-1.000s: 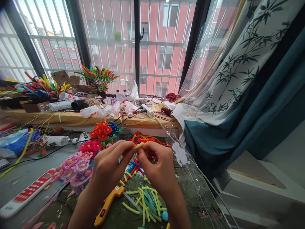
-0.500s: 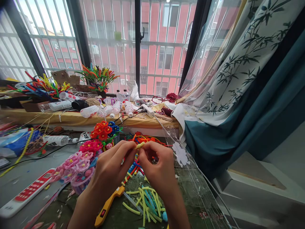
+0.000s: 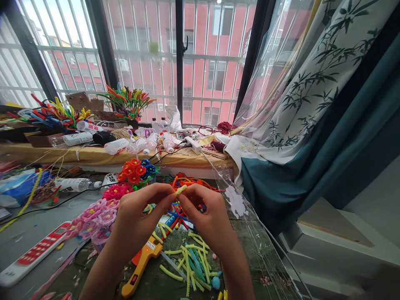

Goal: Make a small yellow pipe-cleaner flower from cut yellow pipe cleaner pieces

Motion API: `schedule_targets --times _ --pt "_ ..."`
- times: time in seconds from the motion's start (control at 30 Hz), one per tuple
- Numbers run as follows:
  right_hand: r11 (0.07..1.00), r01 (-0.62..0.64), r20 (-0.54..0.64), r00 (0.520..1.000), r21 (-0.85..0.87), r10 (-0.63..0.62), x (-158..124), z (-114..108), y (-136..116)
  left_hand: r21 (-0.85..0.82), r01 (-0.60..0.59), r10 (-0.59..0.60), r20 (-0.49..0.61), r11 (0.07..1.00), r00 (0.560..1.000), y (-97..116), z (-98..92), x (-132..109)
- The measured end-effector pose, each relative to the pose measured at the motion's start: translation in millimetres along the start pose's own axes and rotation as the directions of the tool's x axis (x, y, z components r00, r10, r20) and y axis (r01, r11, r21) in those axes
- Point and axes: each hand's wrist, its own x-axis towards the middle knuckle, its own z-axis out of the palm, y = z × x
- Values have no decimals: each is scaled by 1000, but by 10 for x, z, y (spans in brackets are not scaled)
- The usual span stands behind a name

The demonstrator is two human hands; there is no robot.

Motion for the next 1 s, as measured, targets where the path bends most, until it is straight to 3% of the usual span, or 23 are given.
schedule_targets --times 0.3,0.53,0.77,1.0 --pt "997 57 59 997 -59 -54 19 -13 45 -143 158 -146 91 977 985 -3 -35 -13" --pt "994 83 45 996 -76 -79 24 8 72 -279 307 -263 186 910 947 -15 -69 2" --pt "997 77 38 996 -25 -76 11 12 82 5 137 -136 156 991 978 23 -108 8" --pt "995 88 34 996 -52 -86 10 20 64 27 98 -102 182 995 978 6 -84 -22"
